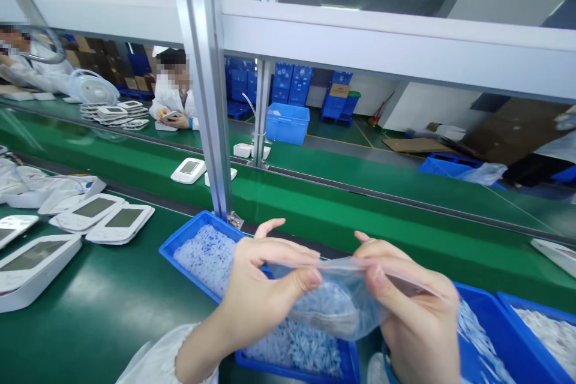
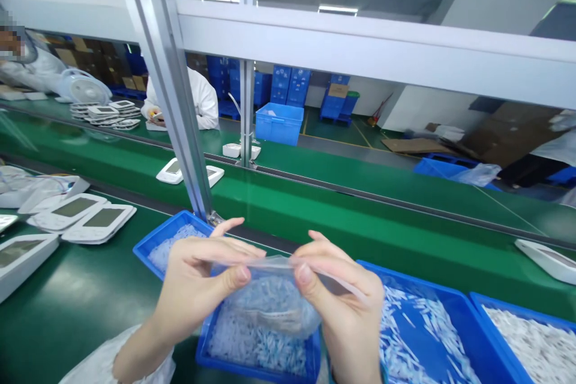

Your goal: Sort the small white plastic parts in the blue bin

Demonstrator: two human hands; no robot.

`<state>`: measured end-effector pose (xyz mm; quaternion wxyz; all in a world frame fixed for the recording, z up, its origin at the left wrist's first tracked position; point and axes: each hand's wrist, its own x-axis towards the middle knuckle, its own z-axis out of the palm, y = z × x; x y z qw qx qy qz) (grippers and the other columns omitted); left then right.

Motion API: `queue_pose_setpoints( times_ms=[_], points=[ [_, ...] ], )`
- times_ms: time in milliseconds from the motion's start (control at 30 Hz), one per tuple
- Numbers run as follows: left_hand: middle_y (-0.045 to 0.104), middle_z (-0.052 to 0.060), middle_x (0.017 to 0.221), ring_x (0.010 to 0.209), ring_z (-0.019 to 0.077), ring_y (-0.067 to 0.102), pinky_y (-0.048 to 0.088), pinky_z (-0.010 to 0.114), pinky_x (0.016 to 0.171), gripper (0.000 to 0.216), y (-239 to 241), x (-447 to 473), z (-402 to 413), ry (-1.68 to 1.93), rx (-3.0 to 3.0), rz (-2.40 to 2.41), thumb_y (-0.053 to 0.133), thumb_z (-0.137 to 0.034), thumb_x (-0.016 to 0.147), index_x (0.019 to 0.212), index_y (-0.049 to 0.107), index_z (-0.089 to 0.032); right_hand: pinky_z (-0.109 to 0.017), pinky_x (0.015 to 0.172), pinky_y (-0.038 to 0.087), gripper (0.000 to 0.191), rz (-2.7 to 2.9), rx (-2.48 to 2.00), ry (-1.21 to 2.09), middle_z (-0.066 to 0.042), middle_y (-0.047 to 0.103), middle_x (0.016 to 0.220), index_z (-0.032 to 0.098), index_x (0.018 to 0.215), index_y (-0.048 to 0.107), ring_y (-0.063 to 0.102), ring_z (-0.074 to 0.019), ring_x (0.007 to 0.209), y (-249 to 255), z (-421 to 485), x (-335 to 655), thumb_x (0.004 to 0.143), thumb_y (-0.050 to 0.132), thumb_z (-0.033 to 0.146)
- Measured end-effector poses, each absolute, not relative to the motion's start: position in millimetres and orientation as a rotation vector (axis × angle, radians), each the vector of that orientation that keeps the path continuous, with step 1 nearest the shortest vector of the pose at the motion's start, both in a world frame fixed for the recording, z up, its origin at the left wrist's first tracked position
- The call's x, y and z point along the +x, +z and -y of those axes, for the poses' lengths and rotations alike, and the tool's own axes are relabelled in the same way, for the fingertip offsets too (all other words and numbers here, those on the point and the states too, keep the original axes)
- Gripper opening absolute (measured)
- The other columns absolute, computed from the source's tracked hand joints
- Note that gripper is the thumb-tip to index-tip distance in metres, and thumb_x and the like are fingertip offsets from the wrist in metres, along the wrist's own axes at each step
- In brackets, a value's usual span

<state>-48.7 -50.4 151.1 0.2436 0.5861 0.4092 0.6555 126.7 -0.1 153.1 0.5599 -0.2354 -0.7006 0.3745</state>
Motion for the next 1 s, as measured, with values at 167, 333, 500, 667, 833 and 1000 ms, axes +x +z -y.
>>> queue_pose_setpoints(
  times_ms=[167, 333, 500, 667, 833, 1000],
  points=[
    [0.074, -0.002, 0.089, 0.089, 0.0204, 0.069, 0.025, 0.047, 0.113, 0.014, 152.8, -47.8, 53.3, 1.62, 1.581, -1.065, 0.062, -0.035, 0.086, 0.086, 0.075, -0.029, -0.036, 0.103, 0.039, 0.007, 1.7, -0.572, 0.81, 0.004, 0.064, 0.077, 0.026, 0.078, 0.072, 0.058, -0.0121, 0.072, 157.8, -0.6, 142.9, 0.082, 0.068, 0.022],
    [0.074, -0.004, 0.087, 0.082, 0.0181, 0.07, 0.026, 0.045, 0.114, 0.013, 155.5, -52.5, 58.0, 1.701, 1.587, -1.014, 0.063, -0.032, 0.086, 0.083, 0.075, -0.03, -0.038, 0.103, 0.04, 0.007, 1.732, -0.592, 0.804, 0.003, 0.065, 0.077, 0.025, 0.077, 0.073, 0.059, -0.0134, 0.074, 157.6, 4.8, 138.0, 0.082, 0.068, 0.024],
    [0.074, -0.003, 0.078, 0.082, 0.0192, 0.07, 0.038, 0.043, 0.107, 0.002, 160.5, -61.1, 56.0, 1.783, 1.519, -1.2, 0.073, -0.027, 0.076, 0.077, 0.075, -0.028, -0.037, 0.1, 0.045, 0.007, 1.583, -0.636, 0.856, 0.001, 0.068, 0.081, 0.024, 0.075, 0.073, 0.062, -0.0155, 0.08, 158.9, 6.9, 141.1, 0.08, 0.069, 0.027],
    [0.073, -0.003, 0.07, 0.077, 0.0176, 0.07, 0.043, 0.04, 0.103, 0.009, 167.0, -80.2, 61.1, 1.945, 1.518, -1.292, 0.072, -0.026, 0.077, 0.069, 0.073, -0.025, -0.041, 0.1, 0.044, 0.01, 1.372, -0.689, 0.869, -0.002, 0.068, 0.082, 0.023, 0.075, 0.075, 0.063, -0.0197, 0.084, 166.4, 8.7, 159.4, 0.076, 0.073, 0.032],
    [0.073, 0.003, 0.093, 0.092, 0.0221, 0.067, 0.05, 0.034, 0.089, 0.033, 165.8, -75.9, 63.5, 1.869, 1.525, -1.187, 0.078, -0.033, 0.071, 0.102, 0.07, -0.025, -0.043, 0.096, 0.045, 0.014, 1.463, -0.705, 0.909, -0.004, 0.067, 0.078, 0.022, 0.07, 0.074, 0.063, -0.0231, 0.085, 169.9, 10.2, 160.5, 0.077, 0.072, 0.034],
    [0.072, 0.002, 0.071, 0.081, 0.0204, 0.067, 0.049, 0.036, 0.088, 0.011, 162.1, -53.1, 60.9, 1.879, 1.661, -1.153, 0.07, -0.028, 0.078, 0.069, 0.074, -0.022, -0.043, 0.097, 0.043, 0.017, 1.603, -0.631, 0.938, -0.003, 0.064, 0.073, 0.021, 0.066, 0.07, 0.059, -0.0186, 0.076, 170.0, 14.2, 152.6, 0.08, 0.068, 0.03]
  ],
)
